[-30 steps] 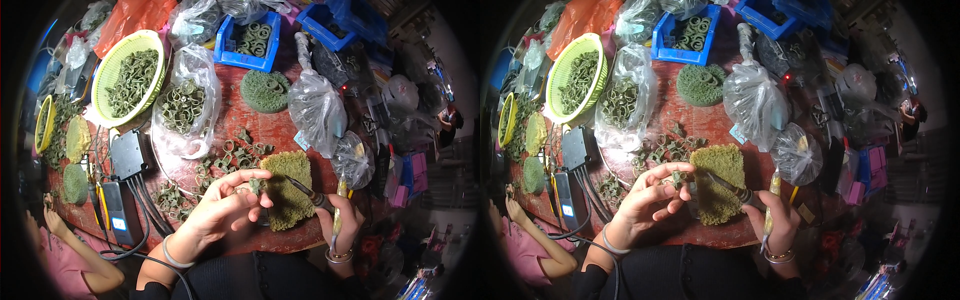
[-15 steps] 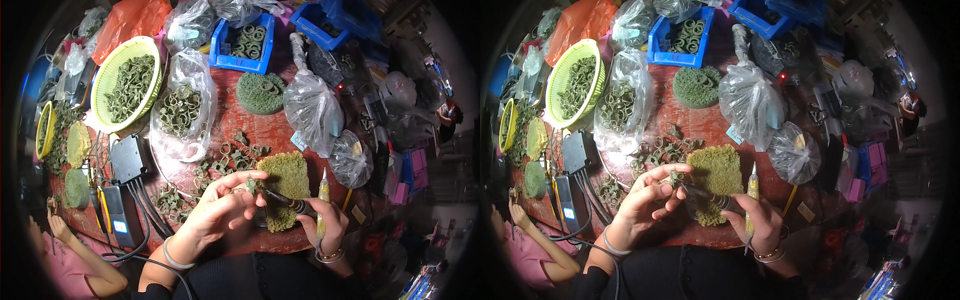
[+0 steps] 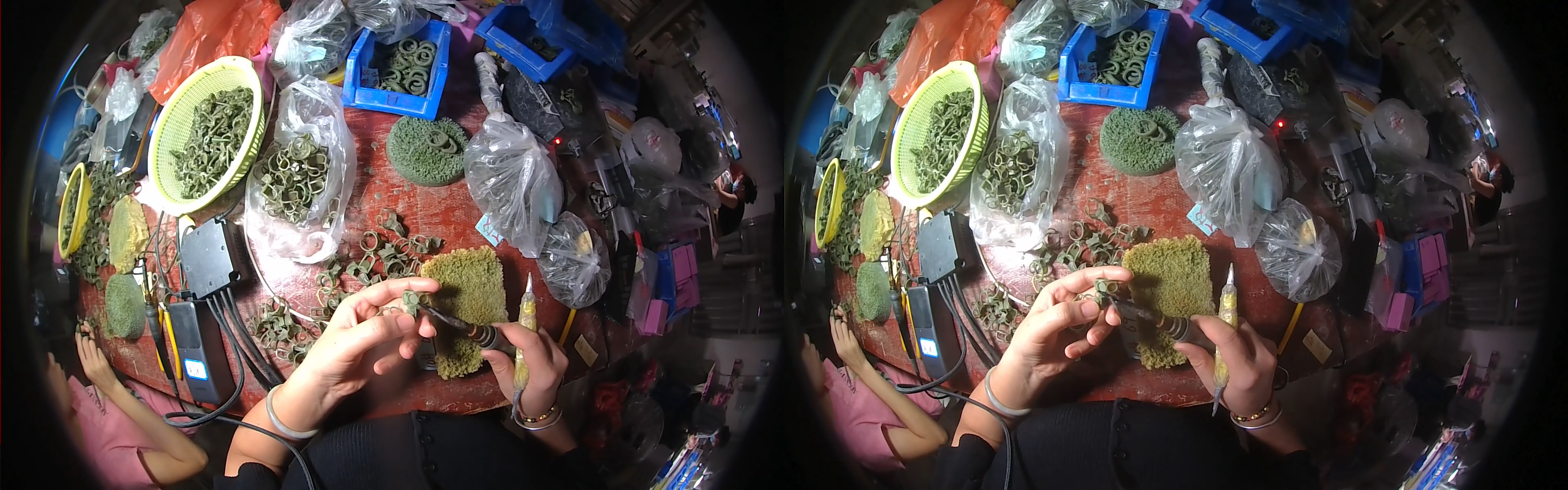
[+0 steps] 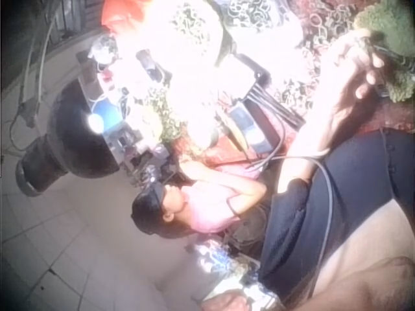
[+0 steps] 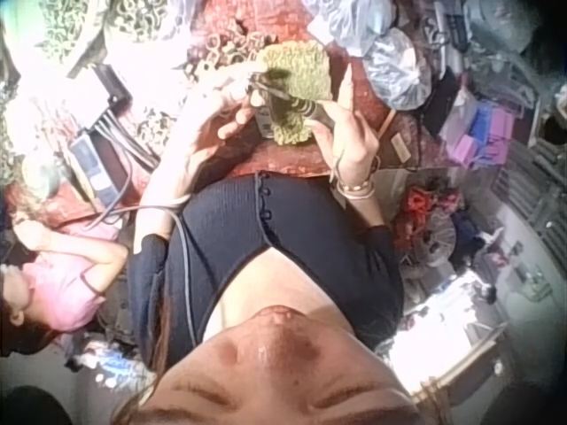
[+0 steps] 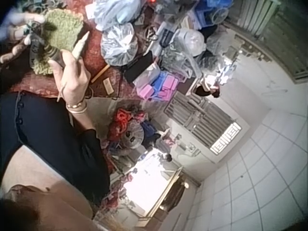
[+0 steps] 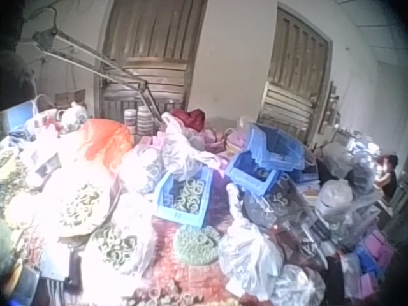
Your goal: The recorder uses a heated pyrography tool to burn patterns into small green wax or plastic rings.
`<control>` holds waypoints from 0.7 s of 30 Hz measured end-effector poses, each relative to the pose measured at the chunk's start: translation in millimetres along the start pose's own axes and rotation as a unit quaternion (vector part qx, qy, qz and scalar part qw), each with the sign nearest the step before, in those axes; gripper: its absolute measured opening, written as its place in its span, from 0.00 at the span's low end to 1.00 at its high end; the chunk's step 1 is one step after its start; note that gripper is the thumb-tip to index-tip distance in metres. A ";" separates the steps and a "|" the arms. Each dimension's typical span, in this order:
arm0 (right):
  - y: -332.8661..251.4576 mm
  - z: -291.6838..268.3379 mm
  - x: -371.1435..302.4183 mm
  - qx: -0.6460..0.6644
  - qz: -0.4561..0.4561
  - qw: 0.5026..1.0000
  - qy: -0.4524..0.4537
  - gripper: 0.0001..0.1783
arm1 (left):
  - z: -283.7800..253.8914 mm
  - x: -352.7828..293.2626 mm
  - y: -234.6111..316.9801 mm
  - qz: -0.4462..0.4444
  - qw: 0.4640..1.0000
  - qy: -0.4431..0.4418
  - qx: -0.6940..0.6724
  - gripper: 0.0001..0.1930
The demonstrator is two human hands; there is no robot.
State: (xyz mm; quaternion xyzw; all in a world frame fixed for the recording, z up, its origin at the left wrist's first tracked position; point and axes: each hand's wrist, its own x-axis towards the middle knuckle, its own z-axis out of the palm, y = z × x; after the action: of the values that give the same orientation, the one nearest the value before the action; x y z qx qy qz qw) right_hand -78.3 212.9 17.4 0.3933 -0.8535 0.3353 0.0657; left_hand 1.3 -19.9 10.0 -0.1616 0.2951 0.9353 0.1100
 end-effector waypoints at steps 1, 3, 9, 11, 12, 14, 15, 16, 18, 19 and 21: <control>-0.3 -0.1 -0.4 0.007 0.009 1.000 -0.006 0.18 | 0.0 0.1 0.0 0.001 1.000 0.001 0.001 0.26; 3.0 1.1 -1.6 0.000 0.000 1.000 0.000 0.19 | 0.4 0.1 0.2 0.001 1.000 0.001 -0.001 0.27; -0.5 0.0 0.4 -0.006 -0.002 1.000 0.004 0.19 | 0.4 0.5 0.0 0.001 1.000 0.001 -0.005 0.27; -2.2 1.4 0.9 -0.003 0.007 1.000 -0.002 0.17 | -1.7 -0.9 -0.1 0.002 1.000 0.002 -0.007 0.27; -0.5 1.7 0.8 -0.012 -0.004 1.000 0.001 0.19 | -1.5 -0.6 -0.5 0.003 1.000 0.001 -0.009 0.27; 1.6 1.9 0.0 -0.020 -0.015 1.000 0.005 0.20 | -0.9 -0.6 -0.6 0.004 1.000 0.000 -0.011 0.27; 2.6 2.1 -0.4 -0.013 -0.012 1.000 0.008 0.20 | -0.6 -0.1 -0.2 0.003 1.000 -0.002 -0.012 0.27; 3.4 2.0 -0.8 -0.005 -0.010 1.000 0.011 0.21 | -0.5 0.3 -0.1 0.002 1.000 -0.003 -0.013 0.28; 4.6 1.0 -2.1 -0.005 -0.006 1.000 0.010 0.21 | -0.9 0.3 -0.5 0.002 1.000 -0.002 -0.013 0.27; 4.9 0.8 -2.5 -0.005 -0.003 1.000 0.010 0.21 | -1.0 0.0 -0.7 0.002 1.000 0.000 -0.013 0.27; 4.8 1.3 -2.7 -0.002 -0.001 1.000 0.011 0.21 | -0.6 -0.3 -0.3 0.002 1.000 -0.001 -0.013 0.27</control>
State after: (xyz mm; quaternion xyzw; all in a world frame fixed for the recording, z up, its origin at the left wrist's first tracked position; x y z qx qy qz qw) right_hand -79.7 216.1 12.9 0.3904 -0.8529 0.3382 0.0758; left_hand 1.8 -20.0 9.5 -0.1613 0.2836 0.9393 0.1060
